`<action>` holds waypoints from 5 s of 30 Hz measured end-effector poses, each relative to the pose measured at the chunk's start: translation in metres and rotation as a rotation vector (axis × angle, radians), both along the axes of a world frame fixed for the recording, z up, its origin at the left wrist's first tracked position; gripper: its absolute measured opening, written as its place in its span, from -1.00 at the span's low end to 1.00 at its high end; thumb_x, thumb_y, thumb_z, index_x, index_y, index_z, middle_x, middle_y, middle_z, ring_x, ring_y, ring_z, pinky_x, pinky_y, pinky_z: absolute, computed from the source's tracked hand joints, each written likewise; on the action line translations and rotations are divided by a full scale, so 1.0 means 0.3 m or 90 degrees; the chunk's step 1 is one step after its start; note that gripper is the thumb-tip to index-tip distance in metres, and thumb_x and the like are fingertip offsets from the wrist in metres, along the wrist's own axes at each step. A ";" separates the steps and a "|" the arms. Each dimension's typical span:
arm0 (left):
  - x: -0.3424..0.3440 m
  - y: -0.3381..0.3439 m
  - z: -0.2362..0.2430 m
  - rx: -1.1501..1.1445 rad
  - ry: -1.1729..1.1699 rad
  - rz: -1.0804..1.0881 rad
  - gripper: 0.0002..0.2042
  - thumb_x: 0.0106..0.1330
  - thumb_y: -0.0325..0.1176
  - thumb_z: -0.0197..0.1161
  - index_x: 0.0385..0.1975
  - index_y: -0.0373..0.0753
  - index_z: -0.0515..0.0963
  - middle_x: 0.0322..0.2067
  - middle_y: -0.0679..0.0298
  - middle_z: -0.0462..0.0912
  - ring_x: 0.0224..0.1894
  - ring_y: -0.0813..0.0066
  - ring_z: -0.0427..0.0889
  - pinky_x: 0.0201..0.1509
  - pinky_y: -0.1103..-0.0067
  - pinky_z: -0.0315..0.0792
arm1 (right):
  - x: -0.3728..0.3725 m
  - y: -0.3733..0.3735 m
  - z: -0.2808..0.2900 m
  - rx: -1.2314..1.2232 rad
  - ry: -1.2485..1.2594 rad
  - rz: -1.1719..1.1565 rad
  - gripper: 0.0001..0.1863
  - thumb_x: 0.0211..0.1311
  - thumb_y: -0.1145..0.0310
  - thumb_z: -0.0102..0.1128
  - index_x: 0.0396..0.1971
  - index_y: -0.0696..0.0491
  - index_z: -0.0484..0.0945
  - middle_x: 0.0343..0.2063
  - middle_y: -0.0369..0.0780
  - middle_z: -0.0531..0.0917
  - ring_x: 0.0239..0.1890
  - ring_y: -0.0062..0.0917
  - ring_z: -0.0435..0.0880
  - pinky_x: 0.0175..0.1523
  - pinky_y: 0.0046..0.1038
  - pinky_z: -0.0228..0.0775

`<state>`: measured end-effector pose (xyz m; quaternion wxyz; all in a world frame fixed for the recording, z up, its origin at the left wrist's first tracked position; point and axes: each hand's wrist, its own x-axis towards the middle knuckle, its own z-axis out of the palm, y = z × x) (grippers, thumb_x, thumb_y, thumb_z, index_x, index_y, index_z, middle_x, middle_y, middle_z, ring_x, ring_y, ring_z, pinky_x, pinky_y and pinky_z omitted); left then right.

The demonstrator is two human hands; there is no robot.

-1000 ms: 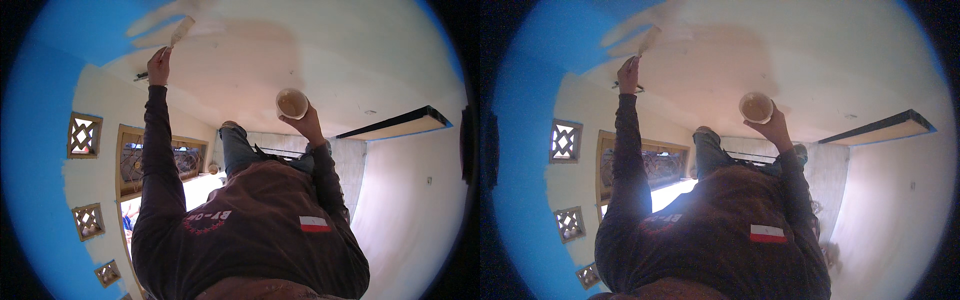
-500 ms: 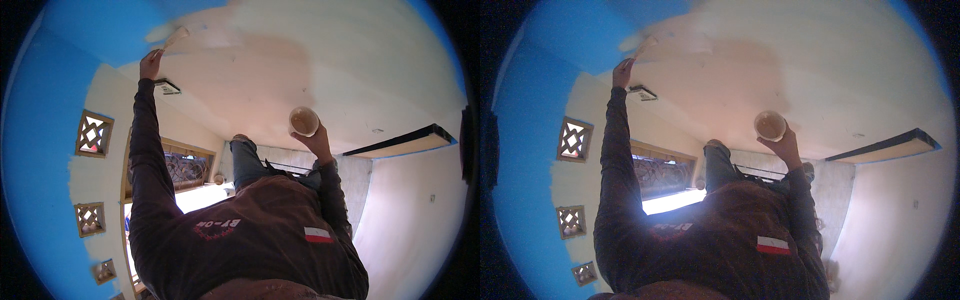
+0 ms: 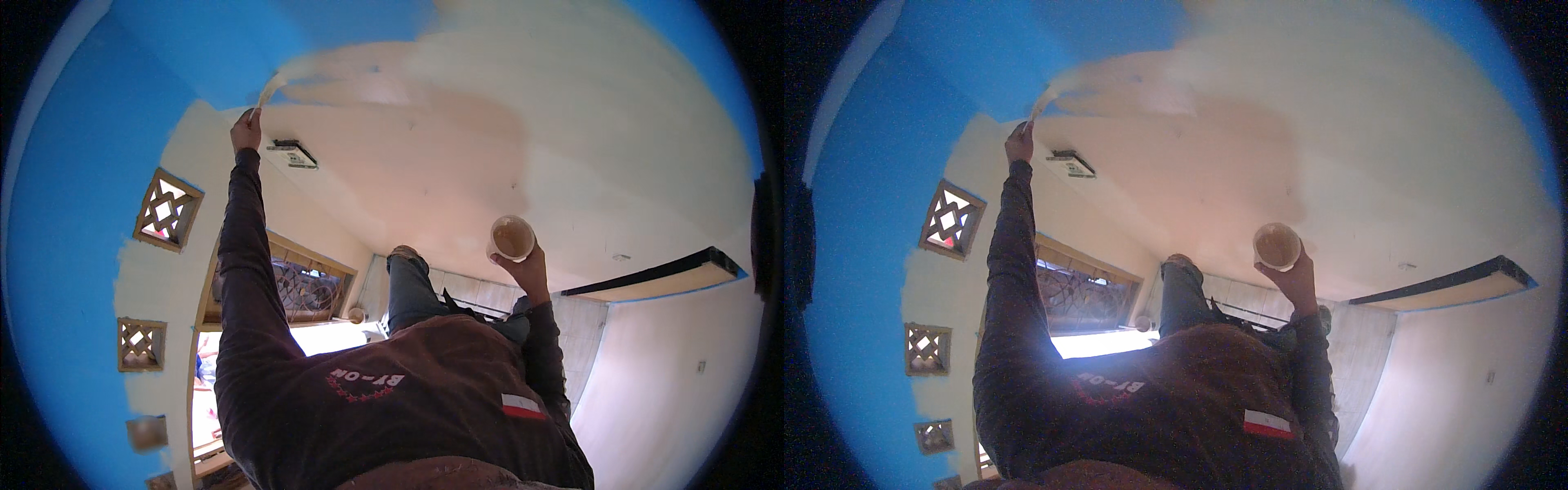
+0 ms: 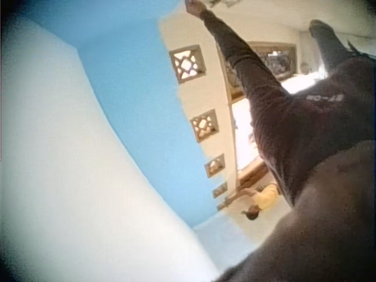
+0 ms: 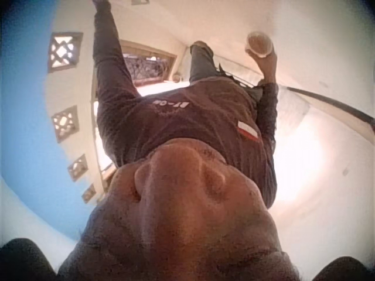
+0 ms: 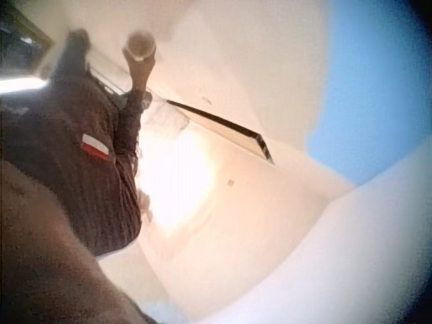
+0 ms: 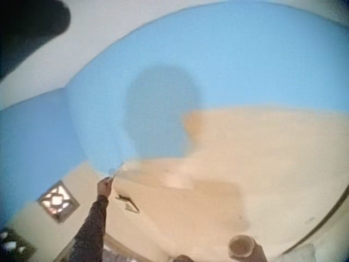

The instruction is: The person paints a ceiling white using a paintbrush and a small cup of paint. They repeatedly dip the brush into the cup and apply paint to the ceiling surface in broad strokes.

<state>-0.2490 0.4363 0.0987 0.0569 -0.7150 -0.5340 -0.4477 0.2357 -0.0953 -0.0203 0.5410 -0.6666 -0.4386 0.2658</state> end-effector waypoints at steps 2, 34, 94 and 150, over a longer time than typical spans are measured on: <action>0.009 -0.022 -0.022 0.005 -0.042 0.020 -0.59 0.38 0.05 0.24 -0.01 -0.12 0.69 -0.46 0.07 0.73 -0.44 0.20 0.71 -0.31 0.32 0.56 | 0.003 -0.006 -0.004 0.004 0.000 -0.003 -0.19 -0.13 0.20 0.67 0.16 0.13 0.48 -0.01 -0.11 0.71 0.06 -0.34 0.70 0.13 -0.31 0.54; 0.813 -0.620 0.027 -0.031 0.051 -0.032 -0.71 0.47 -0.17 0.07 -0.26 -0.30 0.56 -0.41 -0.08 0.68 -0.33 -0.14 0.69 -0.26 0.11 0.58 | -0.012 -0.062 -0.020 -0.031 0.027 -0.010 -0.24 -0.14 0.26 0.67 0.11 0.17 0.51 -0.04 -0.12 0.71 0.02 -0.38 0.70 0.12 -0.34 0.53; 0.453 -0.232 -0.018 0.005 0.062 0.135 -0.72 0.47 -0.19 0.05 -0.31 -0.29 0.54 -0.39 -0.07 0.68 -0.30 -0.10 0.70 -0.20 0.11 0.59 | 0.020 -0.118 -0.038 -0.049 0.024 -0.034 -0.23 -0.14 0.30 0.66 0.13 0.18 0.49 0.00 -0.12 0.70 0.05 -0.38 0.69 0.14 -0.33 0.53; 0.088 -0.039 -0.143 0.010 -0.006 0.215 -0.73 0.43 -0.21 0.11 -0.29 -0.32 0.59 -0.41 -0.06 0.69 -0.33 -0.13 0.70 -0.25 0.11 0.57 | 0.004 -0.157 -0.036 -0.049 0.046 -0.068 -0.26 -0.14 0.26 0.67 0.08 0.18 0.52 -0.04 -0.12 0.71 0.04 -0.38 0.69 0.12 -0.32 0.53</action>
